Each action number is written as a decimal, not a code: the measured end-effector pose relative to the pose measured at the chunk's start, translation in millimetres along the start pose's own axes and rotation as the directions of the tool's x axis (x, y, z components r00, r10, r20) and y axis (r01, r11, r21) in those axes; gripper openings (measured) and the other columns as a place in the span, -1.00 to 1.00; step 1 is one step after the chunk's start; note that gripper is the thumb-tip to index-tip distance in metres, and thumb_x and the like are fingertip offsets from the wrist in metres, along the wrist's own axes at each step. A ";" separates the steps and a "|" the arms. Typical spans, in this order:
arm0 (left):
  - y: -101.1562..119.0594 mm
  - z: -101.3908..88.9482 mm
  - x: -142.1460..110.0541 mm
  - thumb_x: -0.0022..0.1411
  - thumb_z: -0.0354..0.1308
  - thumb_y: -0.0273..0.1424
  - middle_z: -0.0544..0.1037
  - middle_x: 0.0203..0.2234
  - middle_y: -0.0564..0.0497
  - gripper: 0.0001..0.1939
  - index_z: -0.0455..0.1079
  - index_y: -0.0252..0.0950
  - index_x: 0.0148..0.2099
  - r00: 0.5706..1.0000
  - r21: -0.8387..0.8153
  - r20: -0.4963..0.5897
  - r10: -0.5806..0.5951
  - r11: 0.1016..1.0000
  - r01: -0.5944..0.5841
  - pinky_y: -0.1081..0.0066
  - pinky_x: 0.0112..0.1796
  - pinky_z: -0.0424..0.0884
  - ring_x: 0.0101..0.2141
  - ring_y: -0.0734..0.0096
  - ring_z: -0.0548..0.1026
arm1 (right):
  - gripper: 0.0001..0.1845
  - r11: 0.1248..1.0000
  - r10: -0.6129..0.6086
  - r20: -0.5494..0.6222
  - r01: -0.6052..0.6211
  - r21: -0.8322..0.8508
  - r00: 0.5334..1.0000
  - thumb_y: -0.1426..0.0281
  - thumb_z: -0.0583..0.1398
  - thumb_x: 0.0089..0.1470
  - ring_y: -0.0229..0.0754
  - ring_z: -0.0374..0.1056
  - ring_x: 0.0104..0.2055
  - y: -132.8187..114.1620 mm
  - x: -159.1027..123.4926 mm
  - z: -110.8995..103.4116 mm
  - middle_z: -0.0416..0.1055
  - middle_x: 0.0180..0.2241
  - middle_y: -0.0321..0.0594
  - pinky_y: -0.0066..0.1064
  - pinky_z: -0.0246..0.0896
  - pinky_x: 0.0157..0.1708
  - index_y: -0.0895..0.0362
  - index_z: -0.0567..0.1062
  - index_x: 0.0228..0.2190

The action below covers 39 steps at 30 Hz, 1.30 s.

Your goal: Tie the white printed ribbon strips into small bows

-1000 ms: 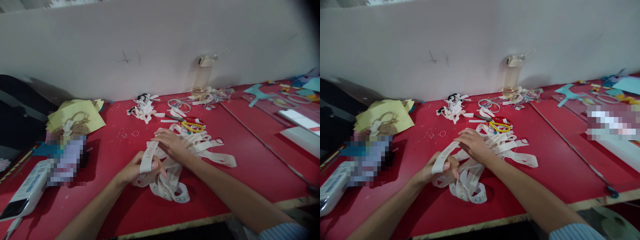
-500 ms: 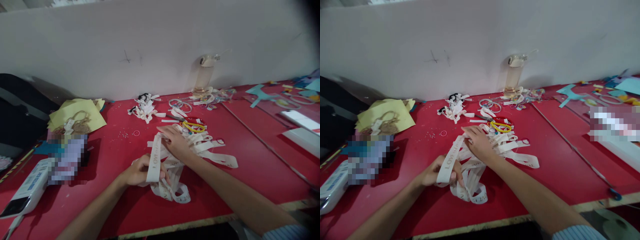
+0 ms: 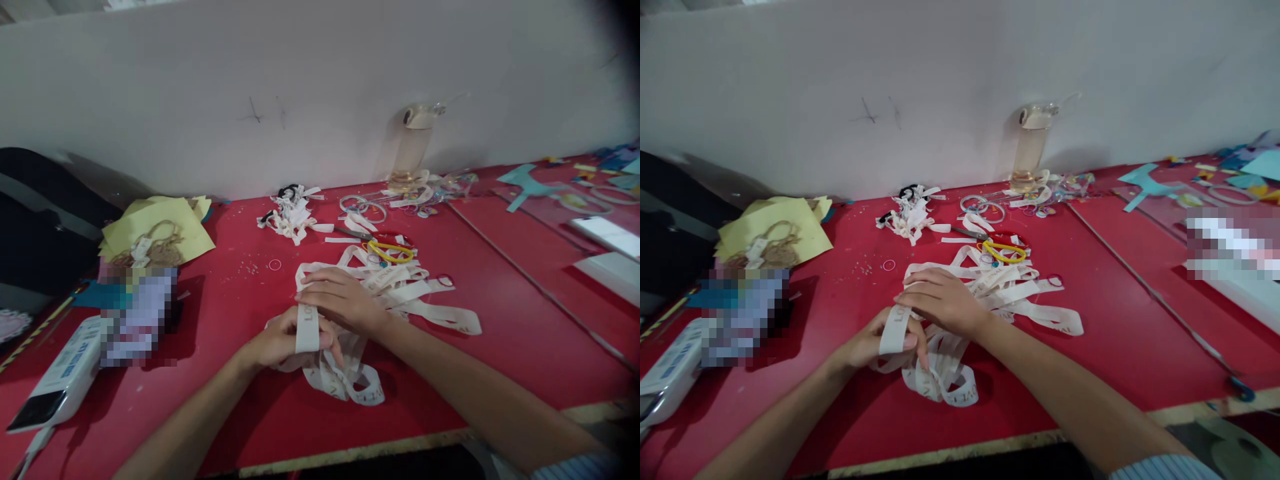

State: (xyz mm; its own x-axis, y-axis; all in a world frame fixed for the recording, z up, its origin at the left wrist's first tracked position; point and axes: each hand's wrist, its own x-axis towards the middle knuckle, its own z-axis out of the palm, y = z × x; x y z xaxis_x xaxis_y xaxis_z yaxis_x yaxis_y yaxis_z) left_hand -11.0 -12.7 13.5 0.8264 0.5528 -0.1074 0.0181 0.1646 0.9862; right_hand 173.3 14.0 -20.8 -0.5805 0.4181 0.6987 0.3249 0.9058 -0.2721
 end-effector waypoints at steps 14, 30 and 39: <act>-9.8 -13.4 5.2 0.24 -0.11 -0.11 -0.01 -0.83 0.12 -0.48 0.54 -0.31 -0.48 0.900 -0.376 -0.119 0.420 0.820 -0.433 0.40 -0.60 0.02 -0.74 0.52 0.01 | -0.85 0.777 0.602 -0.430 -0.617 0.124 0.673 0.40 0.14 0.16 -0.17 0.38 -0.24 20.6 -2.5 -3.8 0.50 -0.31 -0.24 -0.33 0.24 -0.17 0.08 0.51 -0.25; -3.0 -12.9 1.7 0.24 -0.09 -0.02 0.02 -0.77 0.11 -0.42 0.47 -0.34 -0.53 0.862 -0.220 -0.388 0.325 0.876 -0.429 0.39 -0.53 0.05 -0.66 0.50 0.08 | -0.85 0.733 0.657 -0.296 -0.679 0.037 0.693 0.36 0.13 0.14 -0.26 0.31 -0.51 22.8 -5.9 -0.9 0.43 -0.51 -0.30 -0.44 0.17 -0.45 0.09 0.49 -0.28; -9.2 -9.2 0.4 0.19 -0.06 0.04 0.13 -0.75 0.07 -0.42 0.49 -0.33 -0.50 0.859 -0.013 -0.323 0.397 0.906 -0.424 0.38 -0.50 0.04 -0.64 0.48 0.10 | -0.88 0.873 0.440 -0.155 -0.462 -0.157 0.884 0.46 0.13 0.15 -0.12 0.32 -0.21 23.4 -3.0 -3.1 0.45 -0.31 -0.15 -0.29 0.21 -0.16 0.13 0.49 -0.32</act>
State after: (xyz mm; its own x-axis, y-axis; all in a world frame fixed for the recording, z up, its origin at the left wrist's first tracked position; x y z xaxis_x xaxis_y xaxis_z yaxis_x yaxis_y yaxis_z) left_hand -16.0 -6.5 3.2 0.5354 0.8040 0.2586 -0.3413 -0.0741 0.9370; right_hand 185.0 33.7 -27.3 -0.2550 0.7579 0.6005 0.6687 0.5868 -0.4567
